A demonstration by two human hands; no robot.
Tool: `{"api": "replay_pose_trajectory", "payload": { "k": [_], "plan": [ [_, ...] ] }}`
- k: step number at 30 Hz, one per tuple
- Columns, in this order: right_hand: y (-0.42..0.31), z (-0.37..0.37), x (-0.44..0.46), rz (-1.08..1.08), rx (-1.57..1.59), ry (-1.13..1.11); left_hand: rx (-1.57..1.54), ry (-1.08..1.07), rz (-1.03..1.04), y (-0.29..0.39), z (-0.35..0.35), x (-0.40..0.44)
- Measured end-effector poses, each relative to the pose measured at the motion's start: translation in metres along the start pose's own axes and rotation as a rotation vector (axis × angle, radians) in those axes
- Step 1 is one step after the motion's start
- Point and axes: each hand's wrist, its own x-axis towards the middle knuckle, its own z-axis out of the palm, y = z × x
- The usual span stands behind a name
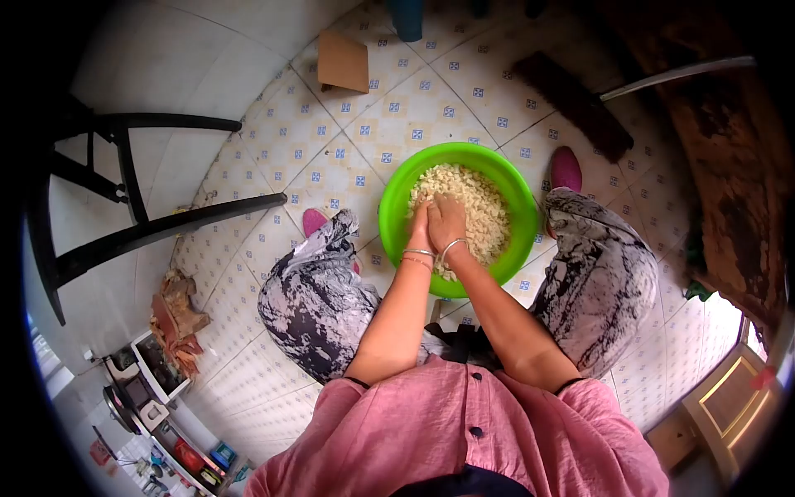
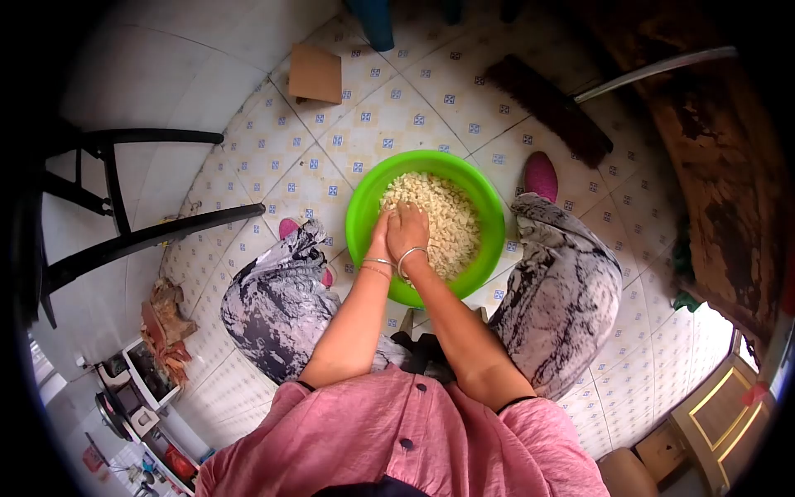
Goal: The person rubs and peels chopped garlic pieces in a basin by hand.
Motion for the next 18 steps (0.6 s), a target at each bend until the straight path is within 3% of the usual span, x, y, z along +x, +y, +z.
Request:
{"api": "replay_pose_trajectory", "payload": {
  "k": [3,4,5,8,13,15,17,18],
  "plan": [
    [0.003,-0.026,0.006,0.043,0.21,-0.111,0.022,-0.047,-0.133,-0.011,0.001,0.0],
    [0.008,-0.03,0.008,0.158,0.293,-0.189,0.146,0.027,-0.079,-0.005,0.03,-0.026],
    [0.01,-0.031,0.009,0.154,0.299,-0.183,0.153,0.023,-0.075,-0.007,0.033,-0.031],
    [0.011,-0.033,0.01,0.415,0.427,-0.177,0.173,0.019,-0.151,-0.011,0.035,-0.045],
    [-0.011,-0.039,-0.015,0.193,0.318,-0.167,0.101,0.007,-0.209,0.014,0.044,-0.063],
    [-0.026,-0.049,-0.02,0.115,0.319,-0.146,0.094,-0.133,-0.08,0.007,0.021,-0.043],
    [-0.01,-0.025,-0.025,0.043,0.262,-0.056,-0.21,-0.295,0.084,-0.027,-0.024,0.01],
    [-0.002,-0.021,-0.021,0.102,0.302,-0.063,-0.123,-0.272,-0.052,-0.016,-0.012,-0.004]
  ]
}}
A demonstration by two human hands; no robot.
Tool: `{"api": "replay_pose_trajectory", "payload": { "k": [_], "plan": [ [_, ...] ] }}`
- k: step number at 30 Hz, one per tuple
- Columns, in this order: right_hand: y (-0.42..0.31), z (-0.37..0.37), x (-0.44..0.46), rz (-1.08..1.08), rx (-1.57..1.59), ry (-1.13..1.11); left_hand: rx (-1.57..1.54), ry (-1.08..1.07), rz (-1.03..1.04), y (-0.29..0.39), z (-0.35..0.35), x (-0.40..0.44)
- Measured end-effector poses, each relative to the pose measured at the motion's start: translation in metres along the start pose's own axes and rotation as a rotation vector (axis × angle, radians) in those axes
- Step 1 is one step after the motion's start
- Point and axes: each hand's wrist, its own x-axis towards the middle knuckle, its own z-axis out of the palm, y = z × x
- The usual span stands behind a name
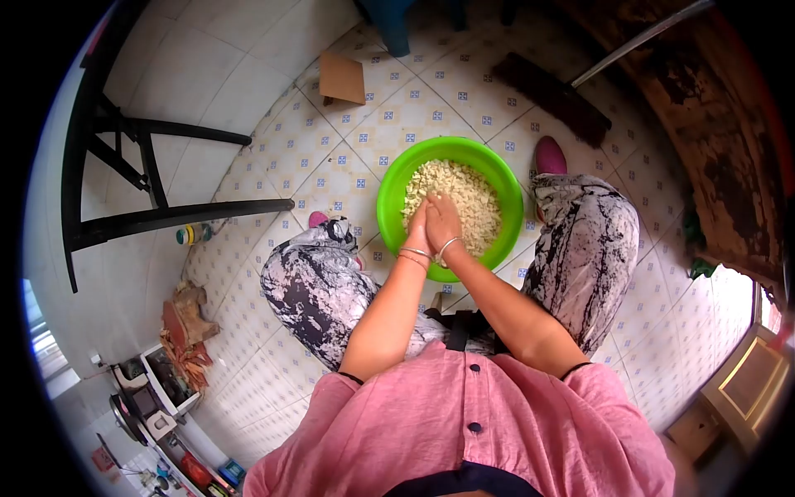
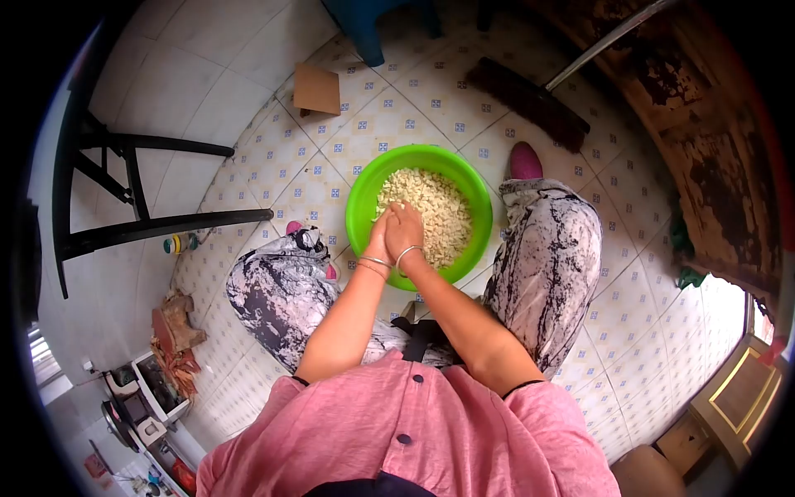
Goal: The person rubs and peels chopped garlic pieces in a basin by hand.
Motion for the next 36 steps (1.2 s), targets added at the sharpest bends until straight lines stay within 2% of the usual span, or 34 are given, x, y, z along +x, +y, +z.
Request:
{"api": "replay_pose_trajectory", "payload": {
  "k": [1,2,3,6,9,11,13,14,15,17,19,21,22,23,25,26,27,33,34,36],
  "plan": [
    [0.006,-0.001,0.004,0.059,0.043,-0.003,0.067,0.038,-0.142,0.007,0.022,-0.015],
    [0.009,-0.002,0.008,0.117,0.088,-0.008,0.216,0.195,-0.113,0.007,0.054,-0.031],
    [0.006,-0.007,0.012,0.119,0.093,-0.009,0.22,0.198,-0.112,0.005,0.065,-0.036],
    [-0.014,-0.031,0.021,0.313,0.096,-0.052,0.28,0.283,-0.1,-0.005,0.072,-0.036],
    [-0.003,-0.017,0.014,0.242,0.09,-0.051,0.27,0.323,-0.132,0.0,0.059,-0.034],
    [-0.005,-0.016,0.005,0.273,0.06,-0.153,0.271,0.289,-0.061,0.004,0.056,-0.028],
    [-0.005,-0.005,-0.007,0.174,0.055,-0.142,0.295,0.276,-0.164,0.017,0.032,-0.015],
    [-0.004,-0.004,-0.007,0.183,0.058,-0.169,-0.219,-0.018,-0.16,0.003,-0.004,0.001],
    [-0.002,-0.004,-0.006,0.185,0.057,-0.178,-0.695,-0.288,-0.303,-0.012,-0.04,0.016],
    [0.006,-0.005,0.004,0.222,0.031,-0.142,0.196,0.187,-0.092,0.005,0.048,-0.025],
    [0.008,-0.008,0.015,0.178,0.104,-0.073,0.226,0.266,-0.088,0.002,0.072,-0.032],
    [-0.005,-0.026,0.029,0.451,0.341,-0.133,0.275,0.359,-0.135,-0.002,0.099,-0.043],
    [0.005,-0.014,0.036,0.592,0.515,-0.067,0.309,0.339,-0.088,-0.004,0.103,-0.044],
    [0.017,-0.008,0.036,0.593,0.517,-0.069,0.31,0.341,-0.086,-0.001,0.095,-0.041],
    [0.013,-0.014,0.031,0.426,0.233,-0.194,0.255,0.348,-0.167,0.0,0.081,-0.036],
    [0.017,-0.006,0.022,0.328,0.155,-0.091,0.255,0.342,-0.169,-0.001,0.076,-0.034],
    [0.016,-0.008,0.017,0.255,0.103,-0.176,0.248,0.339,-0.166,-0.002,0.073,-0.03],
    [-0.007,-0.013,0.012,0.215,0.212,-0.124,0.227,0.22,-0.049,-0.005,0.043,-0.017],
    [0.001,-0.011,0.018,0.26,0.215,-0.118,0.247,0.308,-0.096,-0.004,0.054,-0.022],
    [0.012,-0.012,0.032,0.286,0.153,-0.105,0.256,0.315,-0.106,-0.003,0.074,-0.033]
  ]
}}
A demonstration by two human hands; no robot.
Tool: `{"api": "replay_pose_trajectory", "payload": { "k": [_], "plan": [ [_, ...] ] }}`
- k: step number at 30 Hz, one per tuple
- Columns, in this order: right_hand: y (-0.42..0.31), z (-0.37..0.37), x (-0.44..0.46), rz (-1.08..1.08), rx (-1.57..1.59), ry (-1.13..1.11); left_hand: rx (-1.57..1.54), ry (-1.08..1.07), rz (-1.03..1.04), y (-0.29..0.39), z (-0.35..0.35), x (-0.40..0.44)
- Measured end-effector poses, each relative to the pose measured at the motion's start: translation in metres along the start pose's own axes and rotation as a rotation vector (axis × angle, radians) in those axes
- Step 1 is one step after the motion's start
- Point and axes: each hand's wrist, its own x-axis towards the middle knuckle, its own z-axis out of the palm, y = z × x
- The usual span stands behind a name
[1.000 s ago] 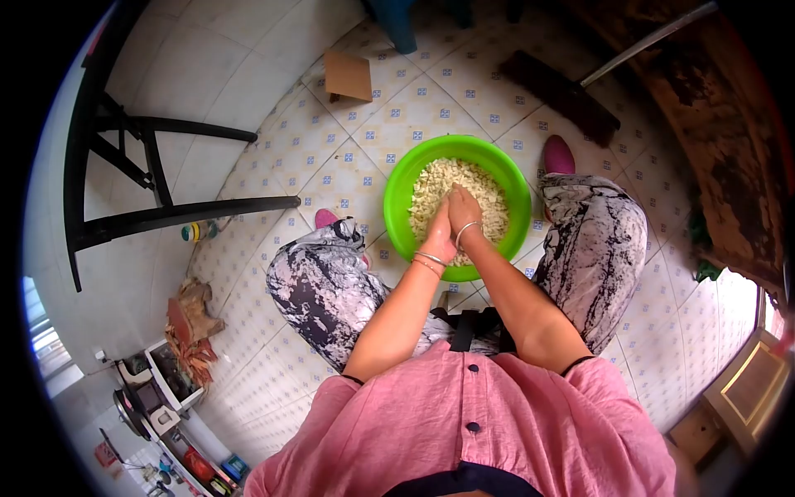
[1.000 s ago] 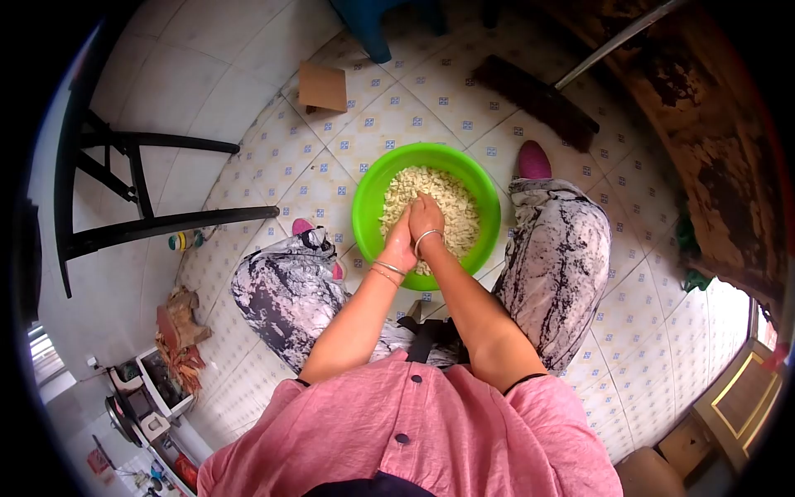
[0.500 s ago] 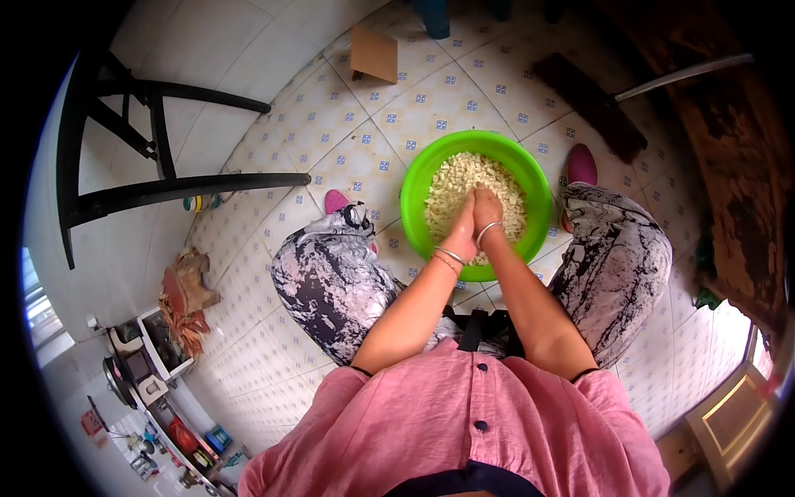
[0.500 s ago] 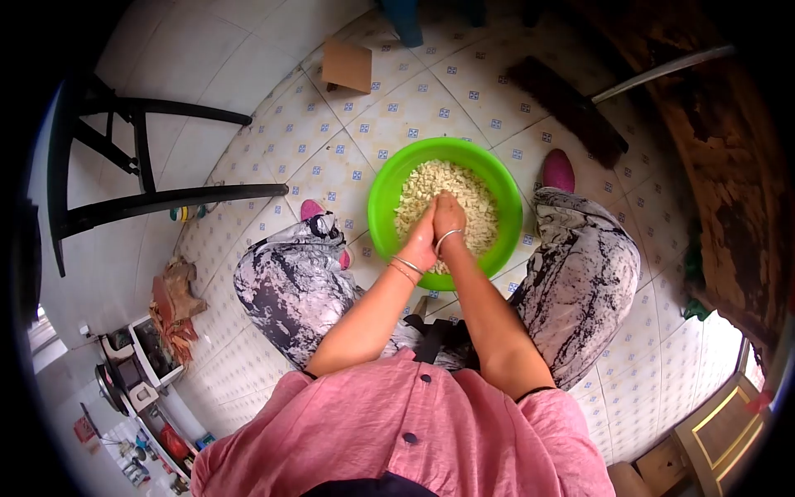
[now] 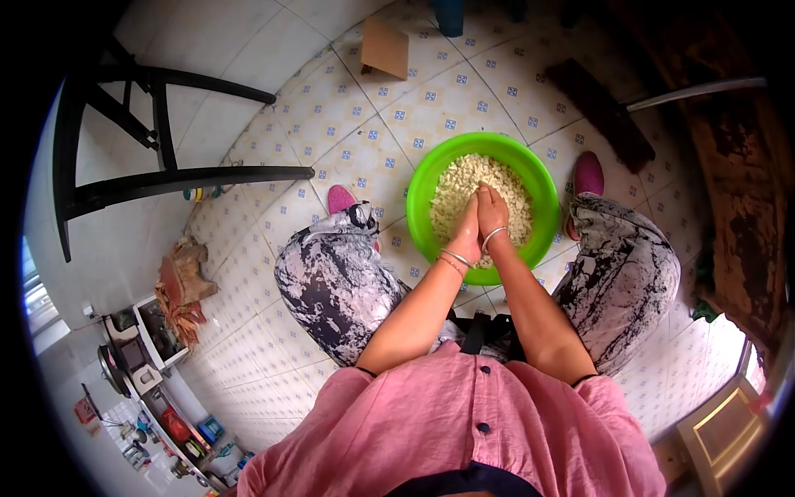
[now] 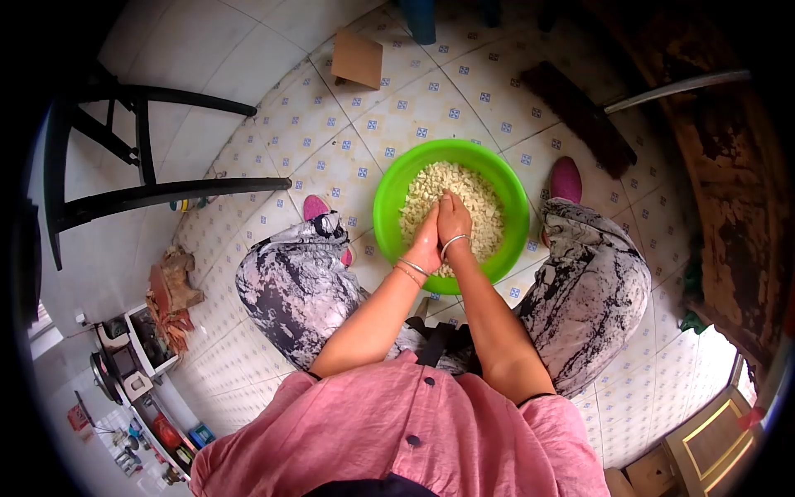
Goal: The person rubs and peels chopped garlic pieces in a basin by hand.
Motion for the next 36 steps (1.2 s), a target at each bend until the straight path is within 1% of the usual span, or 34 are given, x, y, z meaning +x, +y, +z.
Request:
{"api": "replay_pose_trajectory", "payload": {
  "k": [1,3,4,5,6,7,9,11,12,13,15,16,17,18,19,20,21,23,25,26,31,33,34,35,36],
  "plan": [
    [0.001,-0.001,0.008,0.0,0.0,0.0,0.007,0.006,-0.011,0.001,0.005,-0.006],
    [0.002,-0.006,0.02,0.129,0.143,0.026,0.025,-0.022,0.015,0.0,0.005,-0.01],
    [0.01,-0.005,0.028,0.134,0.251,0.062,0.077,-0.024,0.046,-0.001,0.003,-0.007],
    [0.019,-0.006,0.033,0.139,0.252,0.063,0.132,-0.029,0.076,-0.001,0.002,-0.005],
    [0.018,-0.009,0.036,0.053,0.192,0.09,0.216,-0.038,0.149,-0.007,-0.015,0.011],
    [0.012,-0.012,0.036,-0.034,0.131,0.116,0.217,-0.039,0.144,-0.005,-0.018,0.015],
    [0.009,-0.017,0.041,-0.012,0.115,0.141,0.246,0.127,0.181,0.007,-0.029,0.02],
    [0.023,-0.025,0.059,0.037,-0.032,0.189,0.273,0.294,0.221,0.023,-0.043,0.023],
    [0.031,-0.028,0.071,0.073,-0.124,0.162,0.288,0.377,0.24,0.029,-0.05,0.029],
    [0.032,-0.027,0.075,0.076,-0.125,0.166,0.29,0.375,0.235,0.03,-0.061,0.039],
    [0.033,-0.03,0.081,0.027,-0.131,0.181,0.206,0.453,0.084,0.032,-0.078,0.062],
    [0.03,-0.035,0.087,0.031,-0.134,0.185,0.285,0.463,0.058,0.031,-0.084,0.07],
    [0.027,-0.041,0.093,0.159,-0.197,0.035,0.286,0.462,0.051,0.03,-0.089,0.078],
    [0.027,-0.045,0.098,0.288,-0.258,-0.117,0.307,0.416,0.028,0.032,-0.09,0.083],
    [0.034,-0.041,0.104,0.291,-0.26,-0.115,0.327,0.37,0.008,0.035,-0.09,0.089],
    [0.041,-0.035,0.107,0.268,-0.274,-0.125,0.434,0.351,0.056,0.036,-0.09,0.092],
    [0.046,-0.031,0.11,0.247,-0.287,-0.137,0.433,0.353,0.05,0.047,-0.069,0.08],
    [0.041,-0.024,0.108,0.233,-0.289,-0.118,0.561,0.409,-0.058,0.068,-0.02,0.055],
    [0.03,-0.018,0.106,0.237,-0.249,-0.153,0.57,0.421,-0.15,0.068,-0.021,0.064],
    [0.022,-0.015,0.104,0.162,-0.251,-0.182,0.583,0.39,-0.125,0.066,-0.029,0.07],
    [0.021,0.001,0.111,0.249,-0.195,-0.268,0.61,0.328,-0.057,0.069,-0.023,0.077],
    [0.021,0.003,0.112,0.297,-0.341,-0.3,0.568,0.379,-0.108,0.071,-0.019,0.077],
    [0.027,0.006,0.111,0.302,-0.342,-0.299,0.568,0.379,-0.113,0.064,-0.029,0.084],
    [0.032,0.01,0.11,0.28,-0.296,-0.273,0.487,0.33,-0.089,0.055,-0.044,0.096],
    [0.028,0.012,0.109,0.255,-0.252,-0.248,0.403,0.28,-0.062,0.058,-0.04,0.096]
  ]
}}
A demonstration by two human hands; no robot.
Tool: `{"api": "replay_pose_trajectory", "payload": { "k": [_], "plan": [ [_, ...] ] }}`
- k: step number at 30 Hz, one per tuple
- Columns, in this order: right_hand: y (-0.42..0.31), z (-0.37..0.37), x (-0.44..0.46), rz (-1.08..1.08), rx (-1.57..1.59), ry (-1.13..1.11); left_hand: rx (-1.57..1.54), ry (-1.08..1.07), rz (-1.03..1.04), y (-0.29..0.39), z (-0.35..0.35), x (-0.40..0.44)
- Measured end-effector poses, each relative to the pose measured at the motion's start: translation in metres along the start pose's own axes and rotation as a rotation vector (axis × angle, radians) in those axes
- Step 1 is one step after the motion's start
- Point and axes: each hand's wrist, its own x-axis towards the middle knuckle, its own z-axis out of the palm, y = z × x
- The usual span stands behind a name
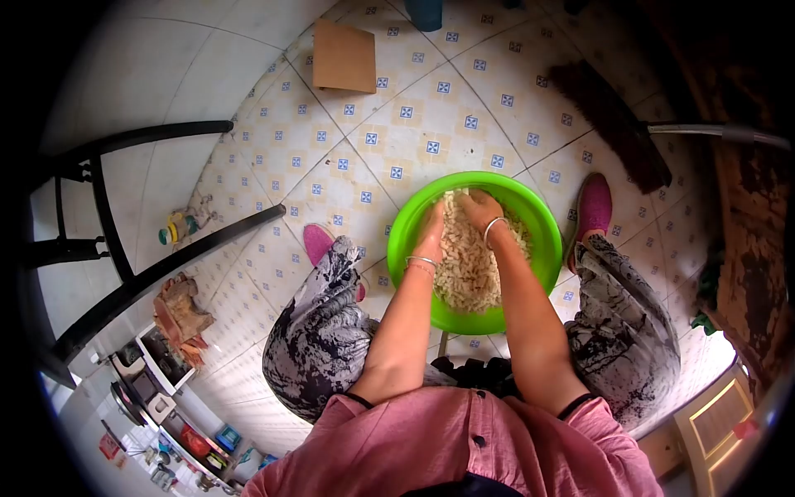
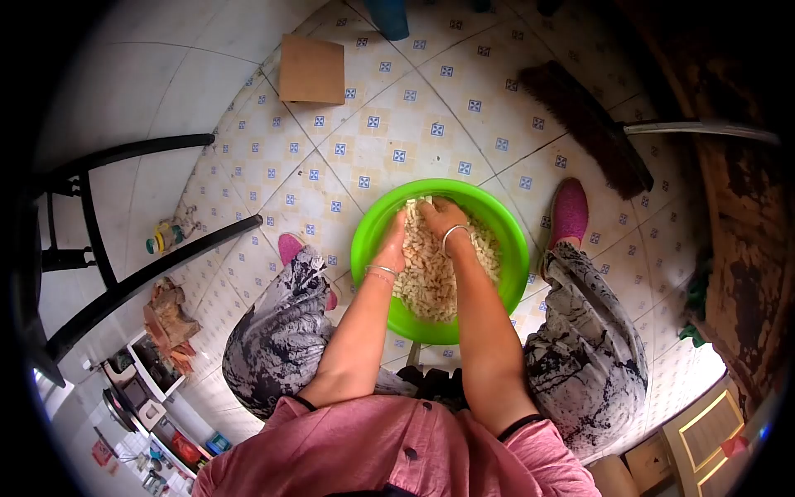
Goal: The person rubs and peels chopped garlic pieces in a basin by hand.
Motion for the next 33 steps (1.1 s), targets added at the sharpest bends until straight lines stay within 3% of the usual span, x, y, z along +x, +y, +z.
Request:
{"api": "replay_pose_trajectory", "payload": {
  "k": [7,9,12,16,20,24,27,31,33],
  "plan": [
    [0.002,0.003,-0.012,-0.01,-0.032,0.084,-0.073,0.005,0.033,0.006,0.013,-0.027],
    [0.005,0.001,-0.017,-0.214,0.047,0.154,-0.192,-0.144,0.109,0.001,0.011,-0.028],
    [0.006,-0.002,-0.032,-0.279,0.227,0.1,-0.228,-0.122,0.1,-0.001,0.013,-0.044],
    [-0.001,-0.001,-0.056,-0.466,0.227,0.19,-0.353,-0.21,0.118,-0.016,0.01,-0.048],
    [0.003,0.008,-0.068,-0.522,0.348,0.125,-0.542,-0.223,0.06,-0.016,0.013,-0.07],
    [-0.006,0.006,-0.1,-0.641,0.141,0.259,-0.507,-0.227,0.009,-0.012,0.008,-0.079],
    [-0.004,0.013,-0.114,-0.689,0.11,0.388,-0.48,-0.193,-0.015,-0.021,0.008,-0.073],
    [-0.008,0.018,-0.136,-0.612,0.164,0.394,-0.509,-0.206,0.029,-0.033,0.006,-0.08],
    [-0.012,0.02,-0.149,-0.623,0.133,0.409,-0.612,-0.361,0.051,-0.037,0.003,-0.085]
  ]
}}
